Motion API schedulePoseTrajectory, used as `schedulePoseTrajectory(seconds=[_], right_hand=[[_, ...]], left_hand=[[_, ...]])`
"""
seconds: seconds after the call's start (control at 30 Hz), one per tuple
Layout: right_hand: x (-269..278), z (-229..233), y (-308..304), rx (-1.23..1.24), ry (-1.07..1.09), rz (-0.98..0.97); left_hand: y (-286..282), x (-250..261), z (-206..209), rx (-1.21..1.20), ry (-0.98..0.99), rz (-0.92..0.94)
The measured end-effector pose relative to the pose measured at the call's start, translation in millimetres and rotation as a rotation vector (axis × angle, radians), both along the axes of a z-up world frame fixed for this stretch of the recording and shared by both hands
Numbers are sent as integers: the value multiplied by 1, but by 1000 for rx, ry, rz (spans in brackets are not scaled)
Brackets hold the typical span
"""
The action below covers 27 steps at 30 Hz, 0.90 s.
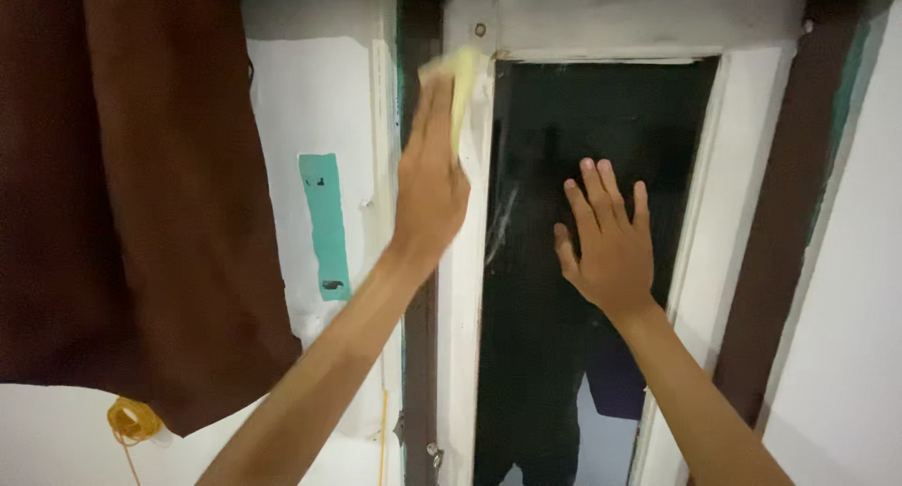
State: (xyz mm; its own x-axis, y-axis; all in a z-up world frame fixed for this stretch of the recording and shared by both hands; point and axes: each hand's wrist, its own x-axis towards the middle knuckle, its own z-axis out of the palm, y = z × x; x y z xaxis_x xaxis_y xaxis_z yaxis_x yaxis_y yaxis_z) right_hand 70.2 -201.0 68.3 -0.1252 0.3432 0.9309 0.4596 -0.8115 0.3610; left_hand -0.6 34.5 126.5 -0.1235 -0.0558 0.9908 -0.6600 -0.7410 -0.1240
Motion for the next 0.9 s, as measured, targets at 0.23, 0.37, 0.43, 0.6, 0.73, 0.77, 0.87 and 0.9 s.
schedulePoseTrajectory(seconds=[0.23,0.37,0.43,0.6,0.73,0.77,0.87,0.9], right_hand=[[-4,3,1,-19,-19,15],[-6,2,-1,-7,12,17],[-4,1,0,-10,21,14],[3,2,-2,-32,-19,10],[3,-1,-2,-15,-15,28],[3,-1,-1,-17,-17,32],[3,-1,-2,-16,-17,28],[3,-1,-2,-15,-16,26]], left_hand=[[-13,52,51,133,-118,578],[-25,61,22,96,-126,507],[-24,56,3,104,-106,477],[-25,37,-30,146,-26,414],[-24,9,-38,143,195,228],[-23,3,-35,82,259,139],[-18,-6,-23,-23,302,-59],[-17,-3,-17,-10,217,-74]])
